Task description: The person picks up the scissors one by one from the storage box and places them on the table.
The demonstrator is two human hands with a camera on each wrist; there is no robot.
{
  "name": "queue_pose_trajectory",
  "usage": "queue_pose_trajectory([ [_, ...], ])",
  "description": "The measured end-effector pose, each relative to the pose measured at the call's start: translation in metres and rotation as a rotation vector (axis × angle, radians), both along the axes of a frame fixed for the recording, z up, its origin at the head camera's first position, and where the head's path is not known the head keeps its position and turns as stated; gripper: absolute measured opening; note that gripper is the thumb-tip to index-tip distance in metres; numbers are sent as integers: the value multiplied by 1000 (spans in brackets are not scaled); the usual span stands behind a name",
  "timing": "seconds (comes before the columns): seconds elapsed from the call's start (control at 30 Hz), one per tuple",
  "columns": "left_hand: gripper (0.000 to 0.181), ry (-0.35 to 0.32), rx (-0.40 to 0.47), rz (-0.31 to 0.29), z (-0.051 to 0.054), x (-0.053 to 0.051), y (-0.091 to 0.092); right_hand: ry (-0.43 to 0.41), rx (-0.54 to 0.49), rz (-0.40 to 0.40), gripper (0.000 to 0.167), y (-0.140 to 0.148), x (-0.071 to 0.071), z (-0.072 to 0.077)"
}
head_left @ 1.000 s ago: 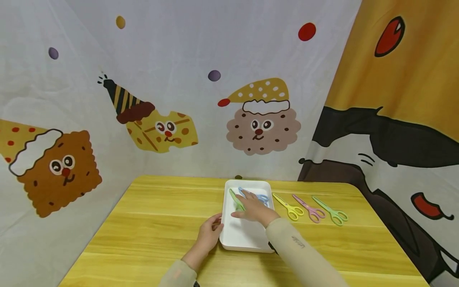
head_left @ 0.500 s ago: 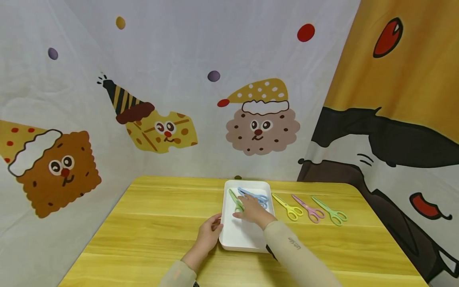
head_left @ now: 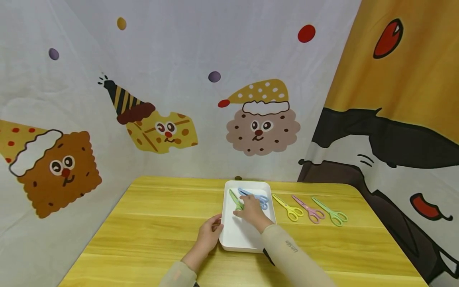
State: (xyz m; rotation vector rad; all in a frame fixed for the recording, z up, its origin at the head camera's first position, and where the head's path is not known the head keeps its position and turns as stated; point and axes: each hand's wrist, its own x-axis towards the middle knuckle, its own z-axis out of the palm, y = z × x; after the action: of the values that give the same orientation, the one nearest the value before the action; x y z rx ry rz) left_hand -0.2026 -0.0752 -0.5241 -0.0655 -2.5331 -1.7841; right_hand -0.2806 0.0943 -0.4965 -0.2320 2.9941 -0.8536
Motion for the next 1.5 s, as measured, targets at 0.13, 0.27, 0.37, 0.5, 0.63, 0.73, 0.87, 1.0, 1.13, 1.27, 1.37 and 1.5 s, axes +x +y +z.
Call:
queue_pose_trajectory([
  [0.13, 37, -5, -1, 1, 0, 0, 1, -20, 41, -30, 67, -4, 1, -4],
  [0.27, 37, -7, 1, 9, 1, -1, 0, -34, 76, -45, 69, -7, 1, -6],
  [0.37, 37, 5, 3, 5, 1, -2, 0, -30, 95, -51, 69, -9, 1, -6],
  [0.5, 37, 17, 8, 0, 2, -2, 0, -2, 112, -55, 65, -12, 3, -7],
  [0.63, 37, 18, 2, 5, 2, -2, 0, 10, 117, -68, 60, -13, 3, -7],
  [0.73, 36, 15, -7, 9, 3, -3, 0, 11, 123, -80, 57, -13, 3, -7],
  [0.87, 37, 1, -9, 8, 2, -3, -1, 22, 133, -93, 58, -14, 4, -6],
  [1.0, 37, -3, -12, 4, 3, -2, -1, 46, 139, -105, 58, -14, 4, -7],
  [1.13, 37, -9, -10, 7, 4, -1, 0, 47, 129, -103, 52, -14, 3, -7],
  [1.27, 37, -6, -12, 8, 4, -1, 0, 25, 99, -107, 51, -13, 4, -5],
  [1.37, 37, -4, -17, 6, 3, -1, 1, 11, 75, -123, 50, -12, 5, -3],
  [1.5, 37, -16, -17, 7, 3, 0, 1, -2, 55, -137, 48, -12, 6, -3],
])
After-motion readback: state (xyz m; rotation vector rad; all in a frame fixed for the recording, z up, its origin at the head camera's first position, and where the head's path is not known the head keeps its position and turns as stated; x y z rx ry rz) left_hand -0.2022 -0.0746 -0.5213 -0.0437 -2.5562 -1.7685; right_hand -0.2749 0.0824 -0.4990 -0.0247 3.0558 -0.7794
